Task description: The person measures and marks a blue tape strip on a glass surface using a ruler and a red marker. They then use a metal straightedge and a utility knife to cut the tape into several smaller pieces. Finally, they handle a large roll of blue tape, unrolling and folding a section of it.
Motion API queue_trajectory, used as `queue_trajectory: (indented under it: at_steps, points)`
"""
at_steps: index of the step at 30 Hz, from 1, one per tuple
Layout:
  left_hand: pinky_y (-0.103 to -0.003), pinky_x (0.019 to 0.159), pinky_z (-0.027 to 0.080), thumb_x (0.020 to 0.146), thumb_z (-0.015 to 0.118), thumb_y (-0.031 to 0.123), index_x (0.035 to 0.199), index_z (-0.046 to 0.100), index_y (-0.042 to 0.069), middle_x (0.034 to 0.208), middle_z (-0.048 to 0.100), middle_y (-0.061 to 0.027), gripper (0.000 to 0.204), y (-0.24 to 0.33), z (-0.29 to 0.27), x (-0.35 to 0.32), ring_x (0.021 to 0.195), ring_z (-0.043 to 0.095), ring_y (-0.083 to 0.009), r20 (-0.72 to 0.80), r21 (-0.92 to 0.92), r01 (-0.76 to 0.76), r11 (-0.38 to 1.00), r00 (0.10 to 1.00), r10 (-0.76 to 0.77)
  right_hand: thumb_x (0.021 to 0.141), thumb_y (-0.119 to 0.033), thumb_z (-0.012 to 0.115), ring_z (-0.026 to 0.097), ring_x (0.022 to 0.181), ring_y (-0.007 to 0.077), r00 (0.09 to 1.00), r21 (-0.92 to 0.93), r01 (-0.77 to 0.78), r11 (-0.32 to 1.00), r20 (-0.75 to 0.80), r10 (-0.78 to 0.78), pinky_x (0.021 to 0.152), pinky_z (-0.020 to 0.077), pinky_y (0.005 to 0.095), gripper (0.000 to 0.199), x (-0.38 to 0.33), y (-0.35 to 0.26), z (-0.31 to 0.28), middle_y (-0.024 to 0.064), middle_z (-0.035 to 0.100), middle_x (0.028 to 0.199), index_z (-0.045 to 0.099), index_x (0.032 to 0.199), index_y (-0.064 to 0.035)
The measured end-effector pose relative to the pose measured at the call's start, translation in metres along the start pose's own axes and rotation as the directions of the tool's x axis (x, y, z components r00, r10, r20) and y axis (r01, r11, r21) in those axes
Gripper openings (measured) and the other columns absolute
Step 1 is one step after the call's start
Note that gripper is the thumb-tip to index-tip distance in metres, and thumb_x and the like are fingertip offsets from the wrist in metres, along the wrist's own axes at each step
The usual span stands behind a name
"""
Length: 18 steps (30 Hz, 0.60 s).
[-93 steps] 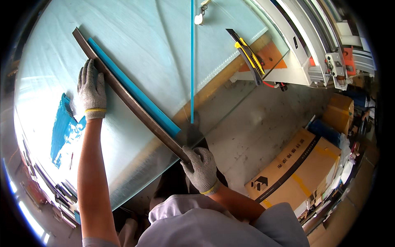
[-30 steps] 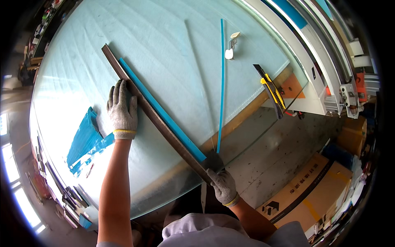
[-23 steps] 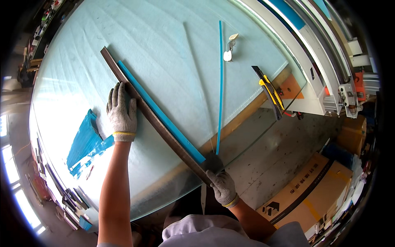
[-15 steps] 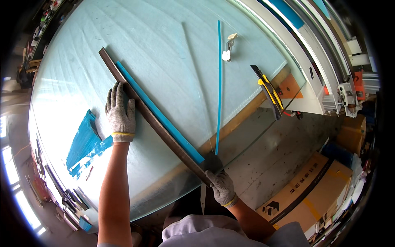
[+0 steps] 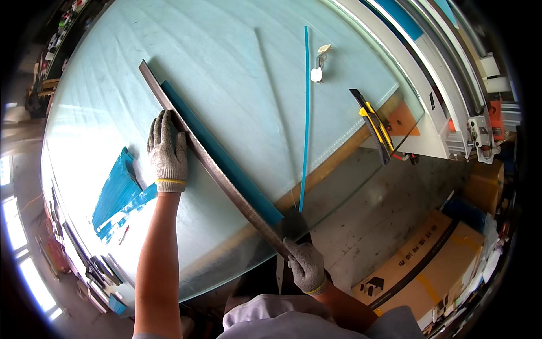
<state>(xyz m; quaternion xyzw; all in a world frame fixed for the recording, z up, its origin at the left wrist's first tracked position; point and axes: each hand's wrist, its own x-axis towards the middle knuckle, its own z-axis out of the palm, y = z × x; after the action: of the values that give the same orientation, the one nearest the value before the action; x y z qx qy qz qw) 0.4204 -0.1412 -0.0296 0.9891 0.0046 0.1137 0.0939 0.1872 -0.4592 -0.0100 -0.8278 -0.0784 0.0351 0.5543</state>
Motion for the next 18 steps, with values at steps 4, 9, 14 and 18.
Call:
queue_trajectory:
  at_steps: [4,9,14,18]
  points:
    - [-0.048,0.117,0.032,0.098,0.053,0.028,0.146,0.048,0.005,0.15,0.048,-0.0185,0.053,-0.002,0.001,-0.001,0.141,0.041,-0.0386,-0.017,-0.001,0.007,1.0,1.0,-0.007,0.089,0.005,0.056,0.057,0.059,0.0223,0.999,0.012,0.024,1.0,-0.043,-0.023,0.061,0.0488,0.0355,0.037,0.003,-0.007,0.003,0.0049,0.059,0.067,0.065,0.125,0.0037]
    - [-0.048,0.117,0.033,0.098,0.054,0.027,0.145,0.049,0.005,0.149,0.049,-0.0188,0.053,-0.001,0.001,0.0,0.14,0.043,-0.0384,-0.023,0.001,-0.008,1.0,1.0,0.009,0.092,0.002,0.054,0.057,0.058,0.0203,0.998,0.027,-0.055,0.998,-0.023,0.056,0.06,0.0484,0.0336,0.035,-0.003,0.0,0.006,0.0048,0.059,0.067,0.065,0.125,0.0025]
    - [-0.048,0.116,0.034,0.097,0.055,0.027,0.145,0.05,0.006,0.148,0.05,-0.0186,0.053,-0.002,0.001,0.002,0.14,0.043,-0.0382,-0.018,-0.022,0.012,1.0,1.0,-0.012,0.083,0.003,0.058,0.059,0.067,0.0285,0.989,0.016,-0.141,0.99,0.04,0.14,0.067,0.0515,0.0391,0.05,-0.013,0.0,0.004,0.0095,0.065,0.08,0.063,0.132,-0.0015]
    - [-0.048,0.117,0.033,0.097,0.055,0.028,0.145,0.05,0.006,0.148,0.05,-0.0178,0.053,0.0,-0.002,0.005,0.14,0.042,-0.038,-0.011,-0.022,-0.001,1.0,1.0,0.001,0.083,0.002,0.058,0.06,0.068,0.0304,0.985,0.031,-0.169,0.985,0.036,0.168,0.068,0.0522,0.0401,0.049,-0.018,0.005,0.006,0.0108,0.066,0.083,0.063,0.131,-0.0016]
